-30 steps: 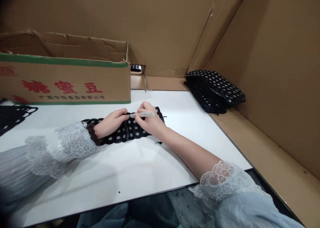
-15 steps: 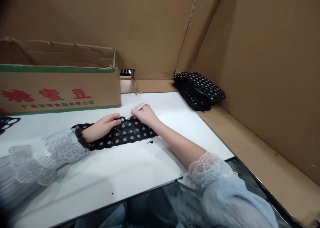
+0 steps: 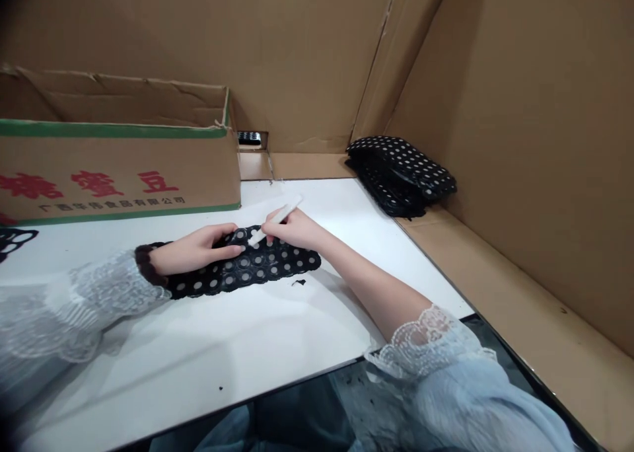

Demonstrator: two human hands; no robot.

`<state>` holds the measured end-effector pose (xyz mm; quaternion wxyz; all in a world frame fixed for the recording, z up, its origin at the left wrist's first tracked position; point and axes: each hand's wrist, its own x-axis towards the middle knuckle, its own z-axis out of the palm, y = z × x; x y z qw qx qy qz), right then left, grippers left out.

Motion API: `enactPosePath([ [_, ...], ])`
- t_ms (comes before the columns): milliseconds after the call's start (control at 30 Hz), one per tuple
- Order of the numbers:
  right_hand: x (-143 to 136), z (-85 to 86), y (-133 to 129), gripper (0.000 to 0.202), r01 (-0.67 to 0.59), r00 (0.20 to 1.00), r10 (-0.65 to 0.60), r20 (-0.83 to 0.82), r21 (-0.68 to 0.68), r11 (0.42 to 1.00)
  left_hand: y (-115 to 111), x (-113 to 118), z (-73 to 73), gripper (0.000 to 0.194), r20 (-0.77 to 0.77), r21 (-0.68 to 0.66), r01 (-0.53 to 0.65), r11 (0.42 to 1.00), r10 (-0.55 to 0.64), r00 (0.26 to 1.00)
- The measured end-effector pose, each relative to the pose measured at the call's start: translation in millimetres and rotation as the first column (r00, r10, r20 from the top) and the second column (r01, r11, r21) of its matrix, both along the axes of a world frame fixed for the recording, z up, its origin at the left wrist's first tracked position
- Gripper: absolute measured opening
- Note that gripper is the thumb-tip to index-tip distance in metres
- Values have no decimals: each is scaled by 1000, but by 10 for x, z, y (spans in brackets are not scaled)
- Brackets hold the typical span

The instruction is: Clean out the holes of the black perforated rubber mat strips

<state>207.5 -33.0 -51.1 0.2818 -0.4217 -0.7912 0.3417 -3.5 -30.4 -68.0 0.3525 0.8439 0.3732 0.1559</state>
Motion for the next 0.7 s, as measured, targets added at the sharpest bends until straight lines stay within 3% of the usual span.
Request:
enactPosePath([
  [167,-35,2,-56,18,-5,1000,2,29,89,996,-25,-5,-16,29,-13,-7,-50,999,50,999],
  [400,-91,-27,-82,18,6,995,-42,96,350,937,-27,6,-92,28,81,-53,-95,994,99,992],
  [533,-84,-34,-78,23,14,997,-34,66,281,960,-25,20,-76,27,128,-136,-85,987,103,986],
  [700,-80,-57,-73,24,29,998,-44,53,259,965,-29,22,-55,24,106,-133,-111,985,126,986],
])
